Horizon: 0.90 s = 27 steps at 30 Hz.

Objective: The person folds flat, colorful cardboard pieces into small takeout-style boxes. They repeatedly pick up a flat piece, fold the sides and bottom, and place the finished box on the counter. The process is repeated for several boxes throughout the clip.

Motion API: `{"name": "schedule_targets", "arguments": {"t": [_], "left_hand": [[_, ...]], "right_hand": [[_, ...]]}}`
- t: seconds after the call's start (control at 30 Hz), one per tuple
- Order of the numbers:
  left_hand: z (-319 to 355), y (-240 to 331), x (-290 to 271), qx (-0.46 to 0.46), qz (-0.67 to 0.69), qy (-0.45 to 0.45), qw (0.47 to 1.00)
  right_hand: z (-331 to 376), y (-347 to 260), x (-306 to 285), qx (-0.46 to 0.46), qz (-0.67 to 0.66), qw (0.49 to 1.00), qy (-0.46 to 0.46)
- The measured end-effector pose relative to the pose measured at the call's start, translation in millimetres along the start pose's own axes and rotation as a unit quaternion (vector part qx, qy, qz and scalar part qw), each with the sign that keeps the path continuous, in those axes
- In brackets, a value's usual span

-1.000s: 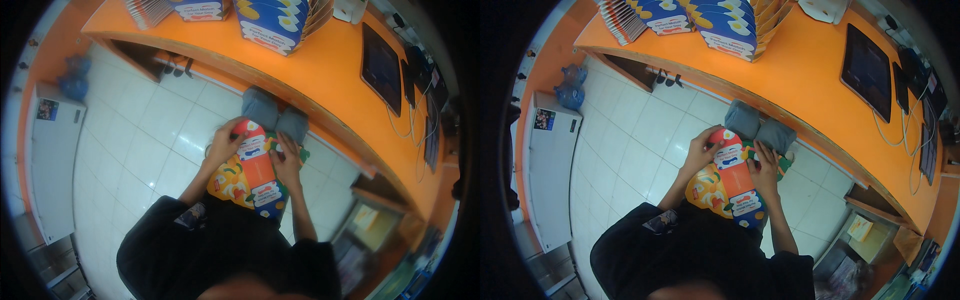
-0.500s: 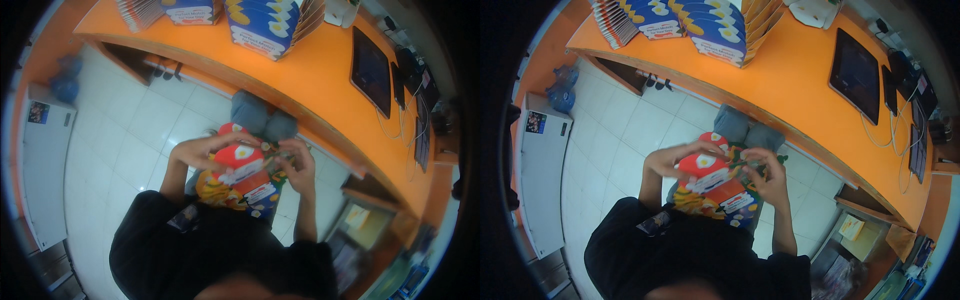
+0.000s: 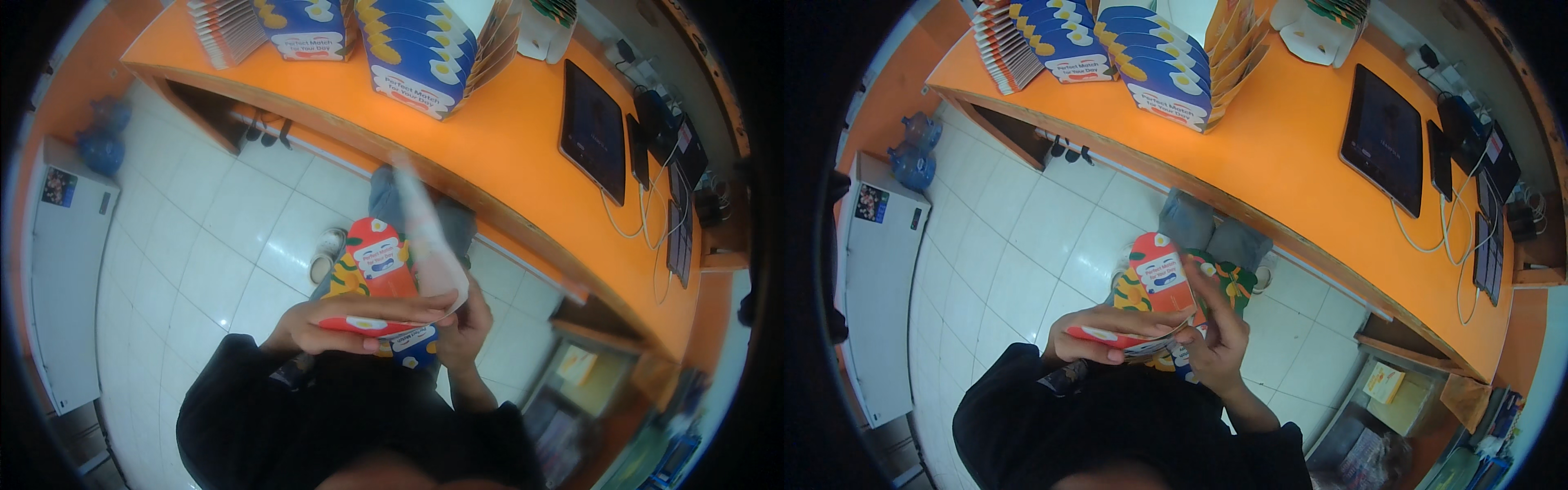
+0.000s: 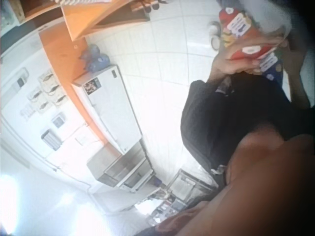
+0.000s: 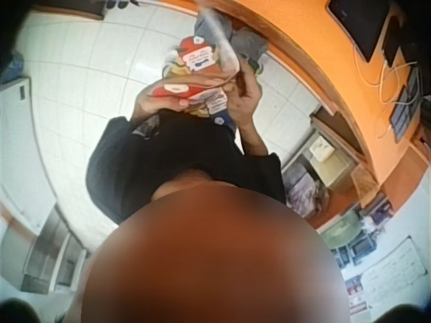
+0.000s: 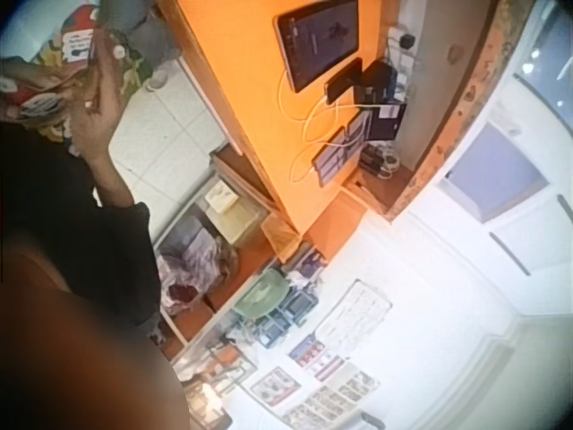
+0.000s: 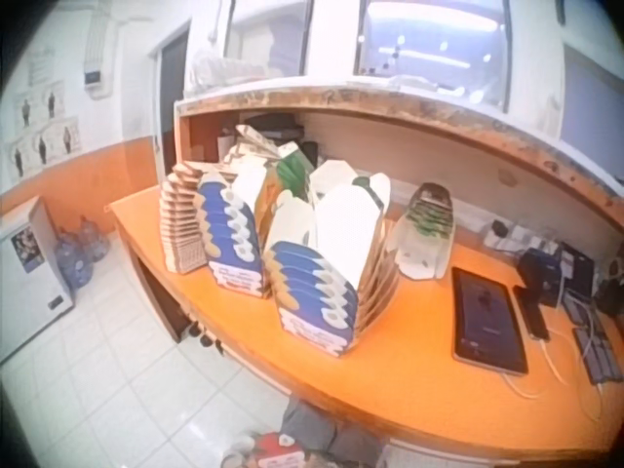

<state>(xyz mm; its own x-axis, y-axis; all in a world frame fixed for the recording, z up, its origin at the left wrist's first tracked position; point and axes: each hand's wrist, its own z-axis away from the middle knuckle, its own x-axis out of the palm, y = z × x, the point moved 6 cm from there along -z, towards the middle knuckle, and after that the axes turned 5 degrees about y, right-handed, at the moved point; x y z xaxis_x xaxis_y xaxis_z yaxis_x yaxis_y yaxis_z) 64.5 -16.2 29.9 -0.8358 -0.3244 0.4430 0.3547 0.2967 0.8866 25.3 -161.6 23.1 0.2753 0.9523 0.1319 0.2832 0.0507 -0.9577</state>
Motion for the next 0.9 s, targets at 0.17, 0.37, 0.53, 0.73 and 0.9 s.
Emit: {"name": "schedule_targets", "arguments": {"t": [0.17,0.37,0.53,0.73,0.9], "left_hand": [[3.6,0.2,-17.6,-0.041,0.052,0.188,0.980],[-8.1,4.0,-42.1,0.025,-0.264,0.339,0.902],[-21.5,-12.8,-43.0,0.005,-0.125,0.372,0.920],[-20.9,-35.3,-55.7,-0.050,0.009,0.423,0.905],[-29.8,-35.7,-56.0,-0.009,0.008,0.340,0.940]], "right_hand": [[4.1,-1.3,-6.4,0.038,0.017,0.998,-0.054],[-10.7,7.2,-26.6,0.061,0.131,0.989,0.038],[-28.5,14.2,-25.7,0.081,0.022,0.993,0.087],[-32.2,8.2,-23.3,0.013,0.040,0.997,0.061],[-32.6,7.2,-32.1,-0.001,0.114,0.992,0.048]]}}
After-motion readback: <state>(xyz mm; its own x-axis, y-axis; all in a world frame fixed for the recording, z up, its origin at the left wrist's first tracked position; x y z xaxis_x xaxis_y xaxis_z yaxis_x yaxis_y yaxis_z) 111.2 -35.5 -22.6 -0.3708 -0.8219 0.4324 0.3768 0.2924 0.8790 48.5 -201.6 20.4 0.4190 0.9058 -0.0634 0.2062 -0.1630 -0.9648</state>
